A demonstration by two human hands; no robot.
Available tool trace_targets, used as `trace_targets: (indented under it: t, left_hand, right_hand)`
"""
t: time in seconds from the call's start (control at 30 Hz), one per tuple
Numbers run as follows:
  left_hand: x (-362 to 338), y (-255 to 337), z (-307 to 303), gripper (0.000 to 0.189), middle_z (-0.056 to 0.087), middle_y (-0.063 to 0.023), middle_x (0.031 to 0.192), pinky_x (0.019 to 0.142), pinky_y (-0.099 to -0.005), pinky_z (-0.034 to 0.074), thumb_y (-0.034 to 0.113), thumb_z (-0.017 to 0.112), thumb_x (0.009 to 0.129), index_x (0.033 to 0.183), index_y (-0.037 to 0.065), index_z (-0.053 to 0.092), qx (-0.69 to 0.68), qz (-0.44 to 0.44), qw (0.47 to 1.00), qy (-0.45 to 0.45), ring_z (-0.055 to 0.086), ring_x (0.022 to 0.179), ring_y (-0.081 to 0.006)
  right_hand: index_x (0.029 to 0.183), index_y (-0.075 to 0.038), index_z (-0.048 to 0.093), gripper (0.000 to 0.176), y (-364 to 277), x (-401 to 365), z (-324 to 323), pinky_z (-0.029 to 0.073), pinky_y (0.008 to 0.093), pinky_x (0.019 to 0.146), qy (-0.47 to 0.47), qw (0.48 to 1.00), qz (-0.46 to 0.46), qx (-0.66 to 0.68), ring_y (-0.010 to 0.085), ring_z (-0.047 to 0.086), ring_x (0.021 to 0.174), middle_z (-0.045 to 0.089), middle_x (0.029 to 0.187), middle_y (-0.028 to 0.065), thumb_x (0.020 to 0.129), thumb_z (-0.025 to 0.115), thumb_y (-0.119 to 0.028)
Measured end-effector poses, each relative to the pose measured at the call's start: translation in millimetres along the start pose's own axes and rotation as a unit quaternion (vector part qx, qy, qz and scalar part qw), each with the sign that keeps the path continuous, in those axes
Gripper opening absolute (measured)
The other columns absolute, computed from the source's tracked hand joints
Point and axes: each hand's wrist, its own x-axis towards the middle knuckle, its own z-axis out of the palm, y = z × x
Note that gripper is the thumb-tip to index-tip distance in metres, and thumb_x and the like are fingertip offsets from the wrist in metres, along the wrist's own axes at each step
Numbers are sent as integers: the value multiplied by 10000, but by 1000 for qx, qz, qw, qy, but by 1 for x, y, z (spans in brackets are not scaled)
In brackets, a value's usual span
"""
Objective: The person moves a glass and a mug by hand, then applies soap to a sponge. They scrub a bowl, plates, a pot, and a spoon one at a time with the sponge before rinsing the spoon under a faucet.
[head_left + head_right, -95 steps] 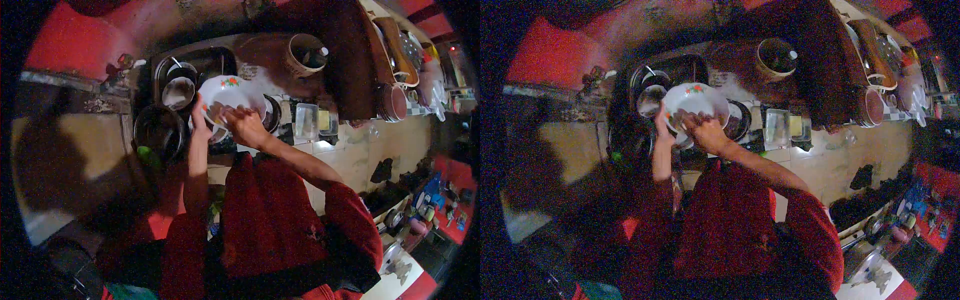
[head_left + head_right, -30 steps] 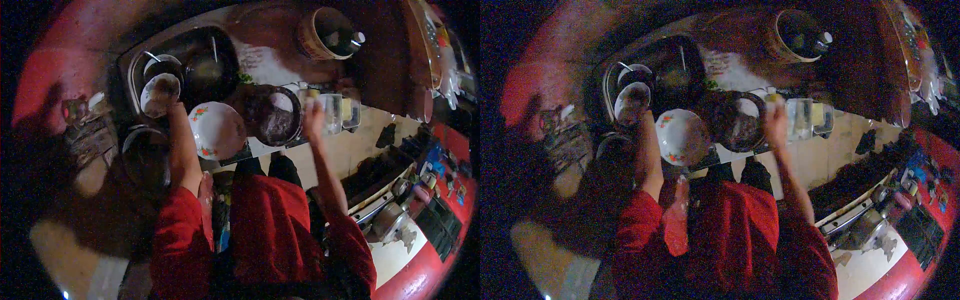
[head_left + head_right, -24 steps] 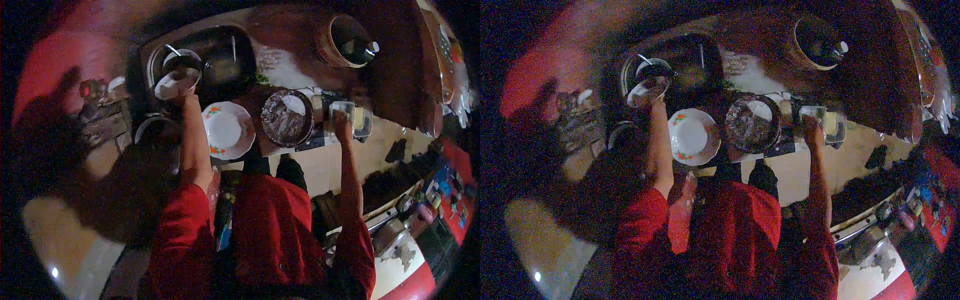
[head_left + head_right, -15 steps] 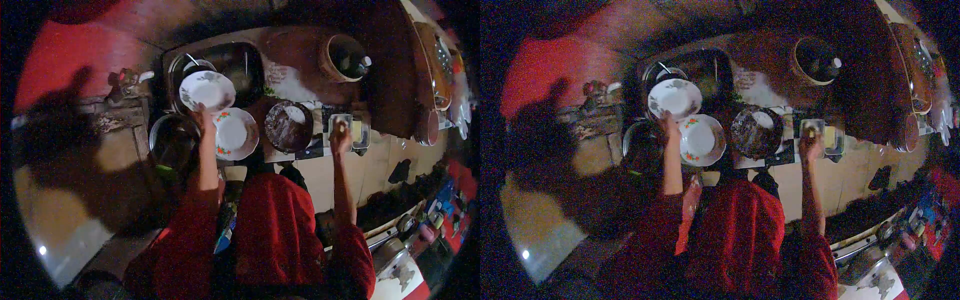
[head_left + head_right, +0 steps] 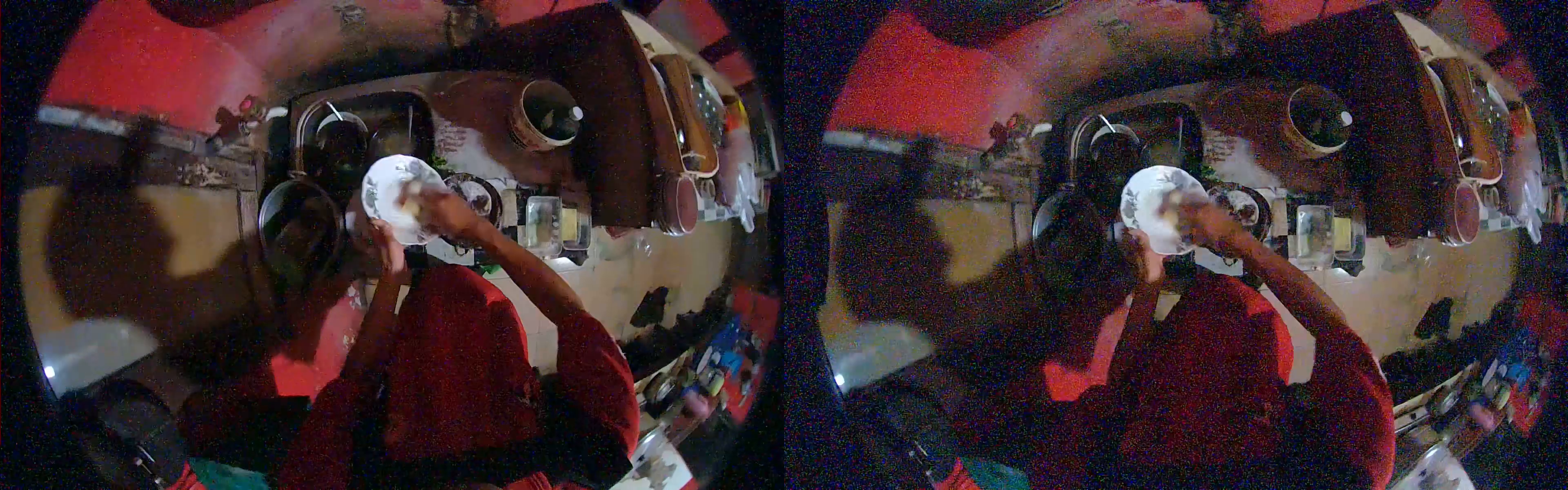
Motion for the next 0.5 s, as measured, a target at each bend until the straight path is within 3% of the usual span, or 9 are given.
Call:
trace_targets:
  t: [0.03,0.07,0.13,0.2,0.27,0.33,0.37,0.47,0.5]
  left_hand:
    - [-6,-5,2,454,454,-142,1275,1000,-382,347,345,374,941,1254,20,426,102,40,994,8,443,1170,-249]
    - [-10,-8,3,410,457,-128,1266,999,-366,343,290,359,945,1253,27,426,204,77,976,12,439,1160,-236]
    - [-12,-14,8,341,463,-101,1249,999,-334,335,181,331,953,1250,41,426,400,151,904,16,432,1141,-210]
    - [-7,-3,4,420,462,-116,1265,978,-346,352,278,364,944,1290,42,394,314,119,942,-20,456,1132,-238]
    - [-36,34,19,539,443,-113,1291,956,-362,374,413,377,946,1342,51,334,48,-40,995,-76,485,1128,-263]
    - [-51,52,37,563,409,-89,1325,951,-371,383,452,361,949,1371,85,304,30,-98,993,-50,485,1126,-247]
    - [-55,55,46,563,409,-89,1325,951,-371,383,452,361,949,1371,85,304,30,-101,993,-52,485,1126,-247]
    - [-51,65,73,509,442,-85,1286,944,-382,401,458,397,945,1328,123,374,132,20,988,-74,498,1106,-236]
    - [-31,60,57,496,484,-83,1230,937,-378,407,461,403,946,1296,110,408,55,-37,995,-80,510,1086,-234]
  right_hand:
    - [1209,-73,531,412,-9,7,-7,429,400,939,-26,900,153,-408,368,525,1099,514,1213,234,800,547,-121]
    - [1209,-73,531,412,4,12,2,429,400,939,-29,899,154,-409,368,525,1099,514,1213,234,800,547,-121]
    - [1231,-71,505,457,54,21,18,459,421,881,209,901,-197,-326,372,563,1011,542,1137,229,779,554,-114]
    - [995,14,588,322,11,-6,17,358,500,947,-82,967,7,-243,399,517,1034,571,1091,242,805,524,-237]
    - [1114,-22,544,369,-5,-39,2,380,502,927,69,925,-220,-301,394,552,986,592,1087,198,829,512,-254]
    - [1296,-58,443,525,53,-40,-20,389,442,970,79,871,-15,-484,353,524,1095,522,1219,183,813,557,-228]
    - [1177,-61,517,418,11,-25,-18,392,490,947,260,751,-145,-590,376,535,1043,541,1186,186,849,512,-320]
    - [1348,1,347,583,16,-17,5,338,446,1018,9,966,13,-259,405,401,1227,417,1333,250,887,469,-335]
    - [1316,33,362,583,19,-25,22,336,465,1008,58,959,-100,-257,424,428,1183,430,1303,265,873,494,-322]
